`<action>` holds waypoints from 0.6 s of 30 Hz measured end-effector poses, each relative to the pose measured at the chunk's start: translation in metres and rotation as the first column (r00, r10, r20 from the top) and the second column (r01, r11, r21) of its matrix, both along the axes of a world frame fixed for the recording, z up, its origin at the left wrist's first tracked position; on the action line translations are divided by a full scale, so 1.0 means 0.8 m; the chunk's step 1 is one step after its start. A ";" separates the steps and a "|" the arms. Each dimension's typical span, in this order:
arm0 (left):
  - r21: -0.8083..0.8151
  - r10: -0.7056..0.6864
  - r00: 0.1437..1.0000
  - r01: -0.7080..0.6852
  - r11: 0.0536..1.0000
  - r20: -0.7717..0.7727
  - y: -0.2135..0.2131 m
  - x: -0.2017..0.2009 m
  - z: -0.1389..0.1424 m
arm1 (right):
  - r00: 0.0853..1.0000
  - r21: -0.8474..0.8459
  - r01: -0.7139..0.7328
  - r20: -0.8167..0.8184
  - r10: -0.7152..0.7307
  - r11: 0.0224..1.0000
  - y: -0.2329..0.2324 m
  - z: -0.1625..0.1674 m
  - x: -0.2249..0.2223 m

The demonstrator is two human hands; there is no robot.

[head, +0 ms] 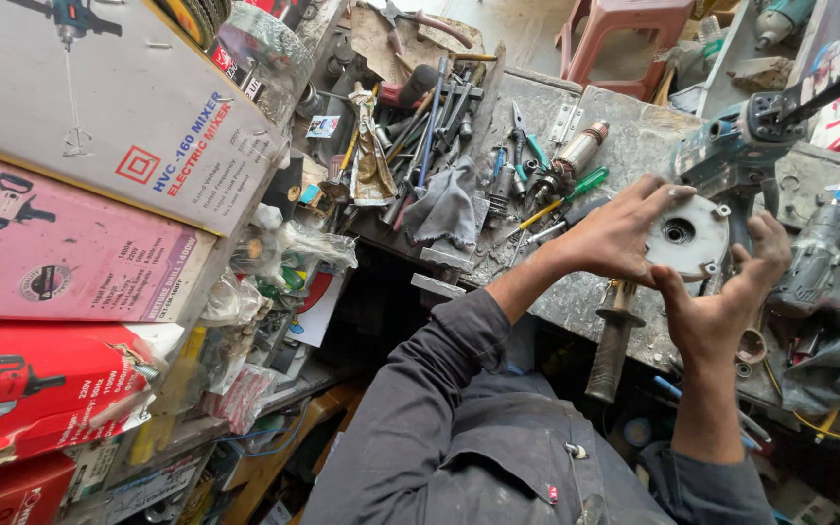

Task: The person works on a power drill at a cluttered workbench, holding and turning the tool body, removing its parts and setting pieces aside, then picking up a screwdriver and a hammer to work on a metal component on the bench.

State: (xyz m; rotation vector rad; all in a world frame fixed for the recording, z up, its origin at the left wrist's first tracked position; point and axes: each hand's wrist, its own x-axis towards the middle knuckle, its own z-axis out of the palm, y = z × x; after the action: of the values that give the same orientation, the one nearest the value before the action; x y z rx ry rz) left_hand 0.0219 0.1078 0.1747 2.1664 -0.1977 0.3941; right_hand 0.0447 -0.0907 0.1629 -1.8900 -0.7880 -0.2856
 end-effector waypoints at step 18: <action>0.024 -0.062 0.997 0.061 0.998 0.050 -0.017 -0.007 0.011 | 0.998 -0.077 -0.032 0.051 0.035 0.997 0.004 0.008 0.010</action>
State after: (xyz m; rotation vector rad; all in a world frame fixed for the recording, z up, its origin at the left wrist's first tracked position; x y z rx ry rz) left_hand 0.0161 0.0939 0.1836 2.1683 -0.2974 0.4133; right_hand 0.0528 -0.0876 0.1690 -1.9450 -0.8757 -0.2885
